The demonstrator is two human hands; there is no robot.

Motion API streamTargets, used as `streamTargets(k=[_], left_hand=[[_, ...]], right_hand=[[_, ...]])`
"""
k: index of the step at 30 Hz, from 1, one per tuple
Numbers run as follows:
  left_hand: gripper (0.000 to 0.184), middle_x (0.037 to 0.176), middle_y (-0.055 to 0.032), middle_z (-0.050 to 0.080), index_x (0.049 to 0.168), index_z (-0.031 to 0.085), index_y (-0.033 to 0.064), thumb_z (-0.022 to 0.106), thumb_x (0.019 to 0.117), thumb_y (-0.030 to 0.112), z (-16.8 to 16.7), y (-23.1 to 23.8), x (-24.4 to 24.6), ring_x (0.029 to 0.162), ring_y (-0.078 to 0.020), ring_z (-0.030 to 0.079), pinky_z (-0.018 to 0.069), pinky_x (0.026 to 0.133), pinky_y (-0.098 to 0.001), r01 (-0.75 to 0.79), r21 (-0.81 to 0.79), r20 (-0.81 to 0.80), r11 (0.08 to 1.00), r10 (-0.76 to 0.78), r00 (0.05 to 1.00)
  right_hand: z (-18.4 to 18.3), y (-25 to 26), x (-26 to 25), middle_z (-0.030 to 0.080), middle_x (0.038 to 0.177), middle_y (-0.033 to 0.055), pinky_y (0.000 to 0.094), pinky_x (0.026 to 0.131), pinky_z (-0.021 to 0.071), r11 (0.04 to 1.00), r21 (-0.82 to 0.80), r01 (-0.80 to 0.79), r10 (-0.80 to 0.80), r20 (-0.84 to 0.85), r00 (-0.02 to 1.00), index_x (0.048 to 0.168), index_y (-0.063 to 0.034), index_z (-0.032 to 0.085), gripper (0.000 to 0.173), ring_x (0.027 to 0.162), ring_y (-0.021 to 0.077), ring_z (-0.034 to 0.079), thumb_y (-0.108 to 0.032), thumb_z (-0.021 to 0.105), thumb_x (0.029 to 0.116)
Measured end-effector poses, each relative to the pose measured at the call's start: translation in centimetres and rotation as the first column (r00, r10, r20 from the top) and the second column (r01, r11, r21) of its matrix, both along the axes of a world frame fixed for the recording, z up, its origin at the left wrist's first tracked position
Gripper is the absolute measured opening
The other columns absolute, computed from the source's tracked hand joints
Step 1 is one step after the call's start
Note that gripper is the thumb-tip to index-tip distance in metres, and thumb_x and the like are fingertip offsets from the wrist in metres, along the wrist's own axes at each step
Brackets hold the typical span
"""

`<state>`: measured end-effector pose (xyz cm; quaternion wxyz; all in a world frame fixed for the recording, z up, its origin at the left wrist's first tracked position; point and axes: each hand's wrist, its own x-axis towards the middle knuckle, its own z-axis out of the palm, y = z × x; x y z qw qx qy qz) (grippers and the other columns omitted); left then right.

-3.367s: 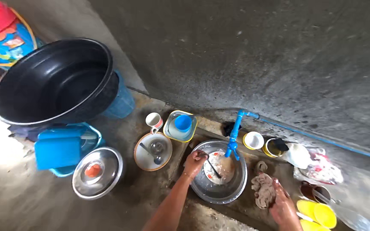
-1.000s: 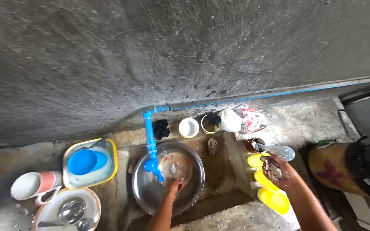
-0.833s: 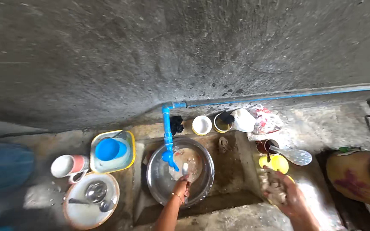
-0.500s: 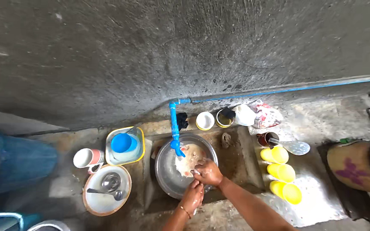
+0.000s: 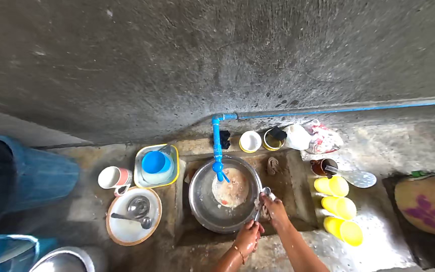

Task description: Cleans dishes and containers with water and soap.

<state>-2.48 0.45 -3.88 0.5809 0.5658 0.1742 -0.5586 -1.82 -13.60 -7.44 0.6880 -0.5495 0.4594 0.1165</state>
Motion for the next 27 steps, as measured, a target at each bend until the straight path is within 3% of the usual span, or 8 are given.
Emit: streamTargets(k=[3, 4, 6, 8, 12, 17, 21, 27], left_hand=[[0.03, 0.07, 0.0024, 0.053, 0.106, 0.058, 0.0041, 0.035, 0.1123, 0.022, -2.2, -0.3, 1.4, 0.055, -0.0051, 0.05, 0.044, 0.052, -0.0208, 0.141, -0.017, 0.099, 0.99, -0.138, 0.985], [0.033, 0.088, -0.0031, 0.064, 0.117, 0.062, 0.0005, 0.038, 0.1116, 0.022, -3.6, 0.3, 2.1, 0.075, -0.0086, 0.062, 0.0538, 0.071, -0.0256, 0.239, -0.027, 0.17, 0.971, -0.231, 0.958], [0.037, 0.125, -0.0182, 0.067, 0.134, 0.059, -0.0042, 0.044, 0.1088, 0.019, -7.6, 2.0, 4.0, 0.116, -0.0233, 0.064, 0.0489, 0.106, -0.0397, 0.345, 0.117, 0.338, 0.931, -0.364, 0.868], [0.046, 0.142, -0.0288, 0.055, 0.143, 0.053, -0.0051, 0.053, 0.1057, 0.023, -11.9, 3.8, 6.8, 0.134, -0.0399, 0.053, 0.0387, 0.117, -0.0516, 0.189, 0.495, 0.425, 0.848, -0.426, 0.799], [0.063, 0.154, -0.0338, 0.039, 0.151, 0.038, -0.0094, 0.057, 0.1048, 0.03, -16.9, 6.1, 12.4, 0.146, -0.0447, 0.037, 0.0295, 0.121, -0.0533, 0.093, 0.785, 0.248, 0.612, -0.448, 0.859], [0.068, 0.147, -0.0322, 0.048, 0.146, 0.043, -0.0094, 0.07, 0.0976, 0.03, -19.3, 7.3, 13.5, 0.14, -0.0419, 0.045, 0.0354, 0.117, -0.0529, 0.117, 0.746, 0.235, 0.655, -0.424, 0.875], [0.07, 0.15, -0.0288, 0.047, 0.151, 0.038, -0.0064, 0.07, 0.098, 0.027, -19.6, 7.9, 12.6, 0.143, -0.0393, 0.043, 0.0334, 0.119, -0.052, -0.014, 0.665, 0.324, 0.747, -0.272, 0.906], [0.057, 0.147, -0.0316, 0.048, 0.149, 0.037, -0.0118, 0.059, 0.1026, 0.013, -12.2, 5.8, 13.2, 0.141, -0.0382, 0.047, 0.0342, 0.12, -0.0465, -0.065, 0.602, 0.55, 0.796, -0.355, 0.756]], right_hand=[[0.6, 1.0, -2.0, 0.064, 0.073, 0.0041, 0.0273, 0.055, 0.0522, 0.997, 0.075, 0.034, -0.034, -0.011, 0.999, 0.11, 0.0012, 0.063, 0.019, 0.058, 0.0092, 0.058, -0.017, 0.061, 0.1034], [1.0, 0.4, -2.2, 0.066, 0.075, 0.0054, 0.0282, 0.057, 0.0532, 0.999, 0.029, 0.031, -0.031, 0.004, 1.0, 0.111, 0.0027, 0.065, 0.02, 0.059, 0.0097, 0.06, -0.015, 0.062, 0.1027], [2.1, -2.2, -1.7, 0.067, 0.078, 0.0071, 0.0282, 0.055, 0.0526, 0.992, -0.084, 0.094, -0.092, 0.03, 0.995, 0.113, 0.0047, 0.066, 0.022, 0.058, 0.0101, 0.059, -0.015, 0.061, 0.1031], [4.2, -5.8, -0.6, 0.069, 0.077, 0.0078, 0.029, 0.052, 0.0555, 0.964, -0.087, 0.253, -0.247, 0.072, 0.966, 0.112, 0.004, 0.064, 0.021, 0.057, 0.0124, 0.063, -0.015, 0.057, 0.1054], [8.7, -12.9, 0.3, 0.067, 0.07, 0.0062, 0.0322, 0.051, 0.0586, 0.896, -0.224, 0.384, -0.374, 0.087, 0.923, 0.104, 0.002, 0.061, 0.016, 0.055, 0.015, 0.065, -0.012, 0.054, 0.105], [12.8, -21.6, 0.0, 0.065, 0.077, 0.0082, 0.0366, 0.058, 0.0583, 0.91, -0.413, 0.022, -0.123, -0.22, 0.968, 0.106, 0.003, 0.063, 0.018, 0.06, 0.017, 0.064, -0.014, 0.06, 0.1011], [13.3, -26.9, 0.7, 0.061, 0.069, 0.0056, 0.0315, 0.051, 0.0541, 0.933, -0.279, -0.227, 0.086, -0.439, 0.895, 0.097, -0.0008, 0.061, 0.016, 0.053, 0.015, 0.059, -0.013, 0.054, 0.103], [9.3, -29.7, 3.7, 0.057, 0.07, 0.0034, 0.0296, 0.05, 0.0491, 0.948, -0.179, -0.265, 0.119, -0.571, 0.812, 0.099, -0.0072, 0.061, 0.028, 0.053, 0.0129, 0.054, -0.033, 0.053, 0.1045]])
